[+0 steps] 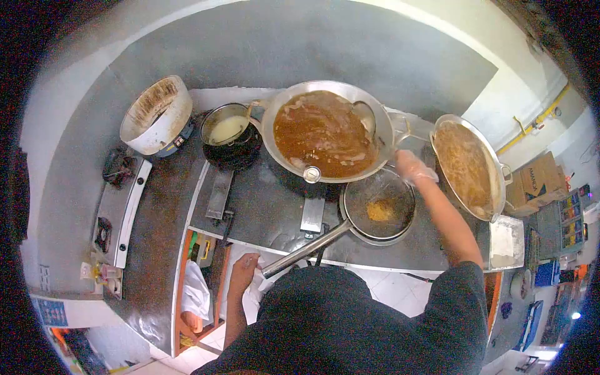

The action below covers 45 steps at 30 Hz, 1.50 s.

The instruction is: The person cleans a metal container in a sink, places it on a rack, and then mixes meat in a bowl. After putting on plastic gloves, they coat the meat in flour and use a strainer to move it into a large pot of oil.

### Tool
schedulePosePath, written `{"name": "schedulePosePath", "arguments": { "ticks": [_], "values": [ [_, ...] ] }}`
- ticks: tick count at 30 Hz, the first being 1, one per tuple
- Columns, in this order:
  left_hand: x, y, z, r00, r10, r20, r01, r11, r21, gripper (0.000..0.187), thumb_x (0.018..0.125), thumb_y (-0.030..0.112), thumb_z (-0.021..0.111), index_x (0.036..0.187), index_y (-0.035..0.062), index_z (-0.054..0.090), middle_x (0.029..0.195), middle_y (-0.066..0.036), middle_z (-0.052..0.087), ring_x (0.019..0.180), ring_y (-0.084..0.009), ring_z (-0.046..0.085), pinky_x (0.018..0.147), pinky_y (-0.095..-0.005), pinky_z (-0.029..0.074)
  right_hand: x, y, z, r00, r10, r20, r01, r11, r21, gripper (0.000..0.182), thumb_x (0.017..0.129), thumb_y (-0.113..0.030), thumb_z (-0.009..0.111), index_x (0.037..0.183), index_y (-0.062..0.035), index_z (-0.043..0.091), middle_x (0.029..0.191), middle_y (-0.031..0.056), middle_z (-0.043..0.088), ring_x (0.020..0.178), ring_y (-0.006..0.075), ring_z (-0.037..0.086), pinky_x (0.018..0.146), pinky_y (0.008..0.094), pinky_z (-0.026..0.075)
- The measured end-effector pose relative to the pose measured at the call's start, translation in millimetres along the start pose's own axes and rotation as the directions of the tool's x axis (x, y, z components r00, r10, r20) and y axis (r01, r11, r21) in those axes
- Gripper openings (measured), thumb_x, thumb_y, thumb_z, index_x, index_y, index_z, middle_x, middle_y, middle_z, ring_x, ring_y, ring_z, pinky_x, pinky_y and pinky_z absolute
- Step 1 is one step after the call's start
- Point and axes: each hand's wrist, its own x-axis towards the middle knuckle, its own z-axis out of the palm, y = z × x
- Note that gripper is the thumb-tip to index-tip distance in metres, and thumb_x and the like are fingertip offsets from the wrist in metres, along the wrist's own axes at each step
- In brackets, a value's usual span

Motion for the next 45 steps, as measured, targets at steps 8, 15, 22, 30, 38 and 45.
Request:
{"name": "schedulePosePath", "arguments": {
  "ticks": [8,15,22,30,38,45],
  "values": [
    [-9,-23,-10,0.998,0.046,-0.043,-0.046,0.999,0.006,0.035,0.102,0.035,0.061,0.115,0.0045,0.07,0.082,-0.012,0.075,0.083,-0.0195,0.069,0.08,-0.0336,0.051,28,-68,28,0.963,-0.21,0.168,0.062,0.783,0.619,0.048,0.099,-0.012,0.051,0.146,-0.0026,0.053,0.069,0.0027,0.057,0.057,0.0149,0.052,0.052,0.0315,0.044],
    [-15,-28,-17,0.997,0.045,-0.059,-0.047,0.998,-0.032,0.036,0.102,0.037,0.062,0.112,0.0036,0.071,0.079,-0.011,0.074,0.073,-0.0161,0.066,0.069,-0.0316,0.05,1,-154,15,0.937,-0.16,0.31,-0.241,0.348,0.906,0.048,0.102,-0.007,0.048,0.15,-0.0051,0.049,0.066,-0.0041,0.05,0.054,0.0075,0.044,0.045,0.0225,0.038],
    [-16,-17,-41,0.988,0.144,-0.058,-0.141,0.988,0.057,0.035,0.102,0.036,0.062,0.112,0.0036,0.071,0.079,-0.011,0.073,0.076,-0.0186,0.068,0.073,-0.0328,0.052,-5,-198,25,0.949,-0.138,0.285,-0.302,-0.131,0.944,0.048,0.103,-0.008,0.049,0.15,-0.0024,0.044,0.065,-0.0022,0.047,0.041,0.0057,0.036,0.034,0.0206,0.029],
    [-5,-6,-54,0.963,0.267,0.034,-0.268,0.943,0.199,0.032,0.104,0.032,0.059,0.111,0.0038,0.071,0.08,-0.011,0.073,0.082,-0.0216,0.071,0.079,-0.0342,0.052,-84,-190,0,0.968,0.026,0.25,-0.242,-0.182,0.953,0.049,0.101,-0.009,0.053,0.149,-0.0077,0.049,0.065,-0.0049,0.045,0.047,0.0047,0.036,0.035,0.0202,0.026],
    [-3,39,-69,0.96,0.273,0.058,-0.279,0.94,0.198,0.022,0.103,0.02,0.059,0.116,0.0054,0.068,0.09,-0.009,0.07,0.083,-0.0195,0.066,0.086,-0.0322,0.05,-281,-112,20,0.918,0.379,-0.117,-0.209,0.713,0.669,0.046,0.105,-0.016,0.049,0.151,-0.0089,0.048,0.067,0.0016,0.05,0.056,0.0119,0.047,0.053,0.0306,0.042],
    [-10,151,-73,0.828,0.56,0.016,-0.56,0.827,0.047,0.026,0.099,0.008,0.059,0.123,0.0009,0.066,0.09,-0.005,0.065,0.084,-0.0147,0.06,0.083,-0.0297,0.049,-354,-109,99,0.794,0.577,-0.19,-0.54,0.814,0.216,0.051,0.101,-0.01,0.042,0.152,-0.0178,0.046,0.08,0.0271,0.067,0.081,0.0419,0.069,0.071,0.0548,0.055]
  ]
}}
